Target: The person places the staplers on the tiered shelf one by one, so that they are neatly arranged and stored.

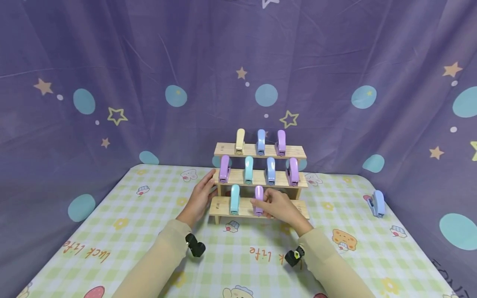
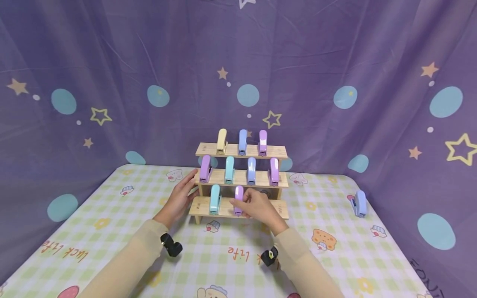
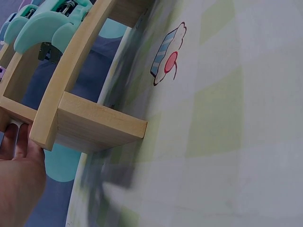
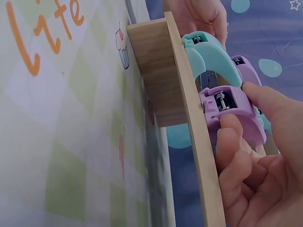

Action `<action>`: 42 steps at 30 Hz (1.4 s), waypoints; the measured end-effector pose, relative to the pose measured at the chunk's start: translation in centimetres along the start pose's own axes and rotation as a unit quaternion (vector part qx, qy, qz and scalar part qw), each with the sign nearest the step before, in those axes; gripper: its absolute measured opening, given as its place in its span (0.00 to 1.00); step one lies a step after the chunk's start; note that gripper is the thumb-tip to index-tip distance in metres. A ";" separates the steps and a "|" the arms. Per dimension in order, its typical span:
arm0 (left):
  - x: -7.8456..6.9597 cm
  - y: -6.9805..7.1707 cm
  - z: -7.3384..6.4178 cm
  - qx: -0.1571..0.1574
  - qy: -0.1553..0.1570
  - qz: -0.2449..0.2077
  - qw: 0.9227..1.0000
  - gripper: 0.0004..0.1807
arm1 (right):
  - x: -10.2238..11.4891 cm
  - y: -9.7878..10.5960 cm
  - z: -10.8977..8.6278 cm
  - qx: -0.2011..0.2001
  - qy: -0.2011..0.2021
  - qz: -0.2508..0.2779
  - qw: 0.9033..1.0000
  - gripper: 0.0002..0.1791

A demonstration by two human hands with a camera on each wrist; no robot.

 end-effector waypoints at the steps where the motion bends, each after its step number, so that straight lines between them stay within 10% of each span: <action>1: 0.0 0.0 0.0 -0.001 0.000 0.000 1.000 0.28 | 0.0 0.0 0.0 0.001 0.001 -0.002 1.000 0.26; 16: -0.3 -0.3 -0.4 0.003 -0.001 -0.004 1.000 0.29 | -2.3 4.1 -2.0 0.037 -0.003 0.035 0.999 0.22; 42: -0.5 -0.1 -0.4 0.003 -0.011 -0.012 1.000 0.29 | -14.1 22.4 -6.5 -0.122 -0.087 -0.114 0.982 0.36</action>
Point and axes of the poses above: each hand's wrist, its own z-axis towards the middle knuckle, its own y-axis out of the back of the hand, x = y × z, the point moved 10 cm from there along z, towards the middle knuckle, and after that the axes turned 8 degrees about -x, right-handed, at the moved point
